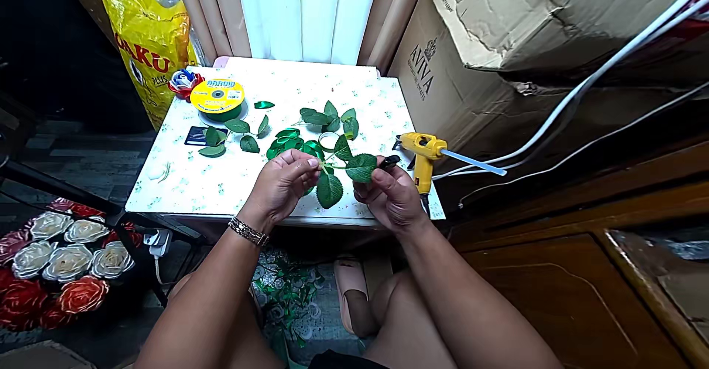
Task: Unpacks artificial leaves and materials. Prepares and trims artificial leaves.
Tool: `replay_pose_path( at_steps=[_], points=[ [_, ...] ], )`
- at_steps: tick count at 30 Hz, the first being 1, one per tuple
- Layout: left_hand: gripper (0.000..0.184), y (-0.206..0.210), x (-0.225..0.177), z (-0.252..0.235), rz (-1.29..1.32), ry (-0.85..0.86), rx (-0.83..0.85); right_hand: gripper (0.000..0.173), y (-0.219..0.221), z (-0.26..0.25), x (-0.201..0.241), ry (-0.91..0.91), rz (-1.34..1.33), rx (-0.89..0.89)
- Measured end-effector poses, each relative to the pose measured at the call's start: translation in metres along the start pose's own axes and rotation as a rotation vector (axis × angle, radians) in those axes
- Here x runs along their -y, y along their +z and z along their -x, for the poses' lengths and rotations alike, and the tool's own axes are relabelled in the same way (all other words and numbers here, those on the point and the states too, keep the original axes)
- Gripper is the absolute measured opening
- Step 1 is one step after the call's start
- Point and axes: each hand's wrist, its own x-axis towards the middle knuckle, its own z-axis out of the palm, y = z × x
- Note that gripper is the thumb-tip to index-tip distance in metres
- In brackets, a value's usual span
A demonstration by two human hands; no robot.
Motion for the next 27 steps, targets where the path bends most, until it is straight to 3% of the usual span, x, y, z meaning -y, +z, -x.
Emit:
replay_pose_path(
  at_steps=[2, 9, 20, 21, 24, 25, 27],
  points=[
    [0.021, -0.001, 0.002, -0.001, -0.066, 0.008, 0.042, 0.005, 0.003, 0.001, 0.006, -0.011, 0.023, -0.080],
    [0.018, -0.010, -0.005, -0.002, -0.353, -0.115, 0.242, 0.009, -0.005, 0.001, 0.014, 0.008, 0.052, -0.073],
    [0.019, -0.019, -0.011, -0.001, -0.394, -0.044, 0.272, 0.004, -0.003, 0.002, 0.011, 0.000, 0.072, -0.063],
    [0.019, -0.019, -0.010, -0.001, -0.395, -0.026, 0.254, 0.013, -0.004, 0.001, 0.011, -0.009, 0.087, -0.044],
    [0.020, -0.022, -0.012, -0.001, -0.410, 0.081, 0.205, 0.065, -0.005, -0.001, 0.014, 0.020, 0.220, -0.047],
    [0.020, -0.025, -0.014, -0.001, -0.429, 0.120, 0.194, 0.072, -0.004, -0.001, 0.015, 0.047, 0.282, -0.083],
    [0.020, -0.031, -0.018, -0.001, -0.459, 0.190, 0.177, 0.070, -0.002, 0.000, 0.016, 0.110, 0.398, -0.140]
  ],
)
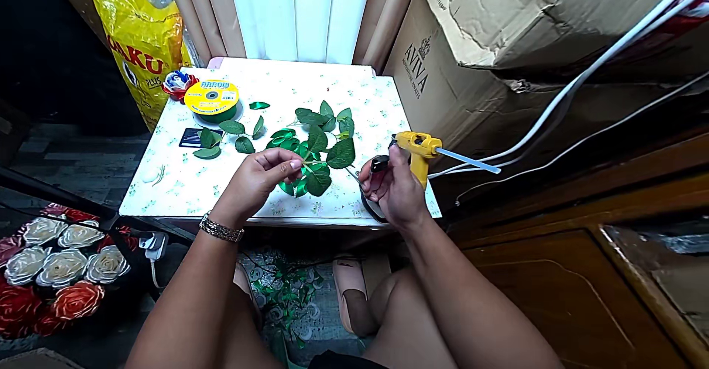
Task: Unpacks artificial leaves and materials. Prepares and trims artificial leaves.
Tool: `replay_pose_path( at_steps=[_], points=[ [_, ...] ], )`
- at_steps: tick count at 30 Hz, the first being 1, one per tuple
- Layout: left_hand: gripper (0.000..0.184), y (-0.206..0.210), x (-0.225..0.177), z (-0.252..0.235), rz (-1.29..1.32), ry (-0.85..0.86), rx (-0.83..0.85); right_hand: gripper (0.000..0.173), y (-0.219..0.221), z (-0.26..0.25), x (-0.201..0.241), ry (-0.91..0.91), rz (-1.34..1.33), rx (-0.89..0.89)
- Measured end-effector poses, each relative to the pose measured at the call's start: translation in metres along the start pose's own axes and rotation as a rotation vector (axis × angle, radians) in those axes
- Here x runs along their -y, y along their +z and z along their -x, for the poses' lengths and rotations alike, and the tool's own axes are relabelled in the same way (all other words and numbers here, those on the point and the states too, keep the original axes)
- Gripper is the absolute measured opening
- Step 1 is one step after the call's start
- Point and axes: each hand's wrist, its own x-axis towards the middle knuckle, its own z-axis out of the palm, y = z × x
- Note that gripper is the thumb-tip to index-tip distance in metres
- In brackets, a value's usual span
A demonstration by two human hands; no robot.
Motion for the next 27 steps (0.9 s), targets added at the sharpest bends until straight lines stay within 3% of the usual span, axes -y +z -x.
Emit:
replay_pose_path(
  at_steps=[4, 11, 22, 27],
  points=[
    [0.014, -0.014, -0.003, 0.003, -0.182, 0.141, -0.010, 0.057, 0.006, 0.003, -0.003, 0.000, 0.165, 0.031],
    [0.009, -0.019, -0.004, 0.005, -0.455, 0.291, -0.010, 0.059, 0.019, 0.003, 0.005, 0.165, 0.213, 0.067],
    [0.011, -0.016, -0.002, 0.002, -0.536, 0.308, 0.025, 0.055, 0.019, -0.006, 0.006, 0.272, 0.097, -0.011],
    [0.011, -0.017, -0.001, 0.002, -0.545, 0.317, 0.034, 0.057, 0.018, 0.001, 0.010, 0.276, 0.183, 0.039]
  ],
)
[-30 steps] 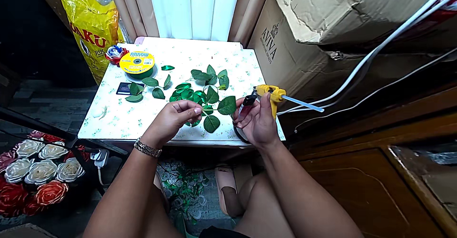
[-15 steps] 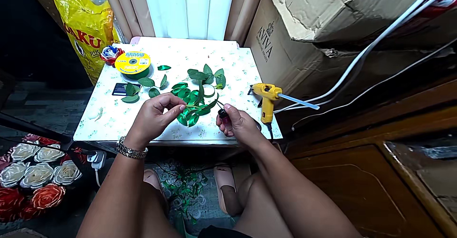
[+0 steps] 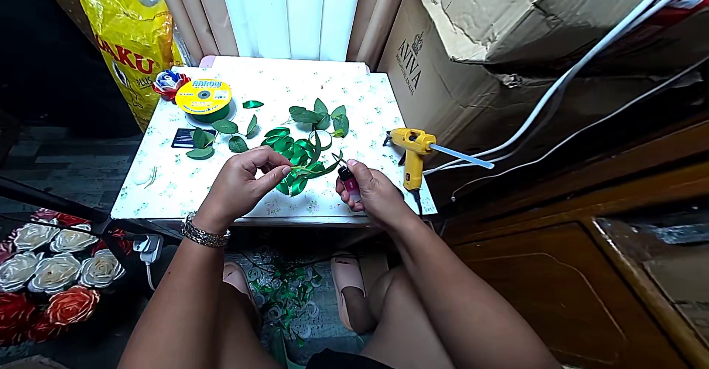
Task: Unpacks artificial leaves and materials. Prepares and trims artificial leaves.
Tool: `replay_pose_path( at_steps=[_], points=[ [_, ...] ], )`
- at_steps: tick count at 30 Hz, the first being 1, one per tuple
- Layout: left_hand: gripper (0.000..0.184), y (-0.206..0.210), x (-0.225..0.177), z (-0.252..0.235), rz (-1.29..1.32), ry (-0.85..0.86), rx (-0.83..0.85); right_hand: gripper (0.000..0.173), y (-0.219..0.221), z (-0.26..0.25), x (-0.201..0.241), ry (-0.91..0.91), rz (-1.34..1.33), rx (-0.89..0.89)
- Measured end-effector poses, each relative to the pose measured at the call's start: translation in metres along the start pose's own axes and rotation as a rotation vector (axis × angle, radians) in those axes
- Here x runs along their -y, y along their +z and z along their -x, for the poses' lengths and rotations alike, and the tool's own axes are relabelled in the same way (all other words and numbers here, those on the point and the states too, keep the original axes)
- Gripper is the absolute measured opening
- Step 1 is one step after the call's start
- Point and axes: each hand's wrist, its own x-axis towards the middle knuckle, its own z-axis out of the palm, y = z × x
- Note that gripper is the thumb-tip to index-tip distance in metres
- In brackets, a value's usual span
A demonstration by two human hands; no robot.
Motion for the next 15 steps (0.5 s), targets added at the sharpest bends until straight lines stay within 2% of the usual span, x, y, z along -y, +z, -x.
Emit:
replay_pose_path(
  at_steps=[5, 9, 13, 15],
  points=[
    [0.011, 0.001, 0.000, -0.001, -0.001, 0.004, -0.001, 0.057, -0.003, -0.009, -0.006, -0.024, -0.067, -0.030],
    [0.010, 0.001, -0.001, 0.000, 0.087, -0.035, 0.013, 0.061, -0.005, -0.011, -0.009, -0.076, -0.237, -0.044],
    [0.010, 0.004, -0.001, 0.000, 0.228, -0.094, 0.039, 0.032, -0.010, -0.012, -0.017, -0.250, -0.451, 0.161],
    [0.010, 0.006, -0.001, 0.000, 0.266, -0.115, 0.055, 0.019, -0.005, -0.009, -0.014, -0.300, -0.459, 0.130]
  ],
)
